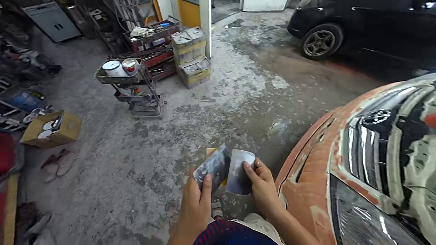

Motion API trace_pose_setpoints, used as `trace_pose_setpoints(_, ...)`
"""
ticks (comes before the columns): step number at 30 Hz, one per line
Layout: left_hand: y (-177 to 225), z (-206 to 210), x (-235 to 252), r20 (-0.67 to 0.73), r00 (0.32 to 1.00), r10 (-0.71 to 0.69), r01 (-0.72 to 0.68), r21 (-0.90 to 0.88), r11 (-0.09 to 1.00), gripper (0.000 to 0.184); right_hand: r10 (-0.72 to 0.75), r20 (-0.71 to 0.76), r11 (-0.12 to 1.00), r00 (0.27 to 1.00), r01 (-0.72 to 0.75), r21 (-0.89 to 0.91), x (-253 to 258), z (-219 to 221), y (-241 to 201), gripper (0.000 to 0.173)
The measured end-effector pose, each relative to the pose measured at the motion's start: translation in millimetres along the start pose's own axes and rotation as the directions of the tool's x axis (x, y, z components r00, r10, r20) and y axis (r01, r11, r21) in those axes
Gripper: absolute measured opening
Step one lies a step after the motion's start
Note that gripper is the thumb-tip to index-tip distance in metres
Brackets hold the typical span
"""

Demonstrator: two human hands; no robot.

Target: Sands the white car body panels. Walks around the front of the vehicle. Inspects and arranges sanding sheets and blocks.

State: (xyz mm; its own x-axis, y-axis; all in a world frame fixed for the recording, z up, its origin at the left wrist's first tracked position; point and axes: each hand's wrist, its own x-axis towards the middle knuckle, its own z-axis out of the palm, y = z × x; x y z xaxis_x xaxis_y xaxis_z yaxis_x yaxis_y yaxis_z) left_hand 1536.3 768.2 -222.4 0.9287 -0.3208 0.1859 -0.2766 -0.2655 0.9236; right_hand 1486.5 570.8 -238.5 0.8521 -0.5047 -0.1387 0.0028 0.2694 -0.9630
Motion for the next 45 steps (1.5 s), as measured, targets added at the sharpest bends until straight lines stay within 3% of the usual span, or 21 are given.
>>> trace_pose_setpoints(2,0,-6,3,0.057,0.993,0.099,-0.094,-0.082,0.992,0.046,0.021,0.059,0.999,0.998,-0.024,0.047,5,21,6,0.027)
trace_pose_setpoints(5,-7,-19,10,0.135,0.967,0.215,-0.184,-0.209,0.96,0.086,0.069,0.183,0.991,0.981,-0.088,0.096,18,35,4,0.034)
trace_pose_setpoints(6,-10,-22,14,0.149,0.961,0.232,-0.195,-0.226,0.954,0.091,0.101,0.234,0.986,0.967,-0.129,0.107,22,39,2,0.035)
trace_pose_setpoints(8,-14,-23,22,0.131,0.964,0.23,-0.202,-0.197,0.959,0.075,0.163,0.364,0.964,0.917,-0.227,0.138,29,47,0,0.036)
trace_pose_setpoints(10,-16,-24,29,0.054,0.989,0.14,-0.133,-0.118,0.984,0.054,0.203,0.497,0.928,0.844,-0.328,0.179,35,58,0,0.036)
trace_pose_setpoints(11,-18,-24,33,0.009,0.996,0.087,-0.086,-0.087,0.993,0.056,0.212,0.555,0.903,0.804,-0.379,0.204,39,64,1,0.036)
trace_pose_setpoints(16,-36,-39,63,-0.203,0.971,-0.125,0.151,0.116,0.982,0.109,0.202,0.806,0.687,0.556,-0.667,0.288,74,89,8,0.034)
trace_pose_setpoints(19,-47,-53,93,-0.273,0.932,-0.239,0.306,0.239,0.922,0.134,0.212,0.864,0.633,0.456,-0.738,0.234,109,106,11,0.03)
trace_pose_setpoints(21,-51,-65,118,-0.27,0.892,-0.362,0.427,0.241,0.872,0.137,0.249,0.873,0.628,0.42,-0.756,0.184,137,118,13,0.028)
trace_pose_setpoints(23,-53,-77,144,-0.275,0.848,-0.454,0.513,0.205,0.834,0.122,0.308,0.862,0.625,0.403,-0.769,0.136,164,131,14,0.029)
trace_pose_setpoints(26,-66,-92,177,-0.361,0.802,-0.476,0.537,0.084,0.84,0.079,0.364,0.835,0.631,0.412,-0.769,0.105,202,148,13,0.03)
trace_pose_setpoints(31,-87,-109,202,-0.463,0.719,-0.518,0.459,-0.244,0.855,0.054,0.407,0.733,0.768,0.545,-0.638,0.049,263,178,7,0.032)
trace_pose_setpoints(34,-87,-112,204,-0.437,0.698,-0.567,0.418,-0.393,0.819,0.033,0.422,0.679,0.839,0.6,-0.542,-0.043,294,204,4,0.033)
trace_pose_setpoints(38,-84,-114,197,-0.374,0.663,-0.648,0.368,-0.591,0.718,0.028,0.389,0.642,0.909,0.661,-0.388,-0.152,313,243,9,0.034)
trace_pose_setpoints(40,-87,-117,195,-0.376,0.651,-0.659,0.311,-0.661,0.683,0.03,0.296,0.647,0.955,0.702,-0.212,-0.207,318,262,14,0.043)
trace_pose_setpoints(43,-94,-125,201,-0.515,0.594,-0.618,0.228,-0.629,0.743,0.028,0.094,0.672,0.968,0.734,0.09,-0.233,322,290,26,0.039)
trace_pose_setpoints(45,-98,-136,206,-0.577,0.583,-0.572,0.162,-0.607,0.778,0.025,0.038,0.678,0.959,0.734,0.163,-0.23,322,312,31,0.036)
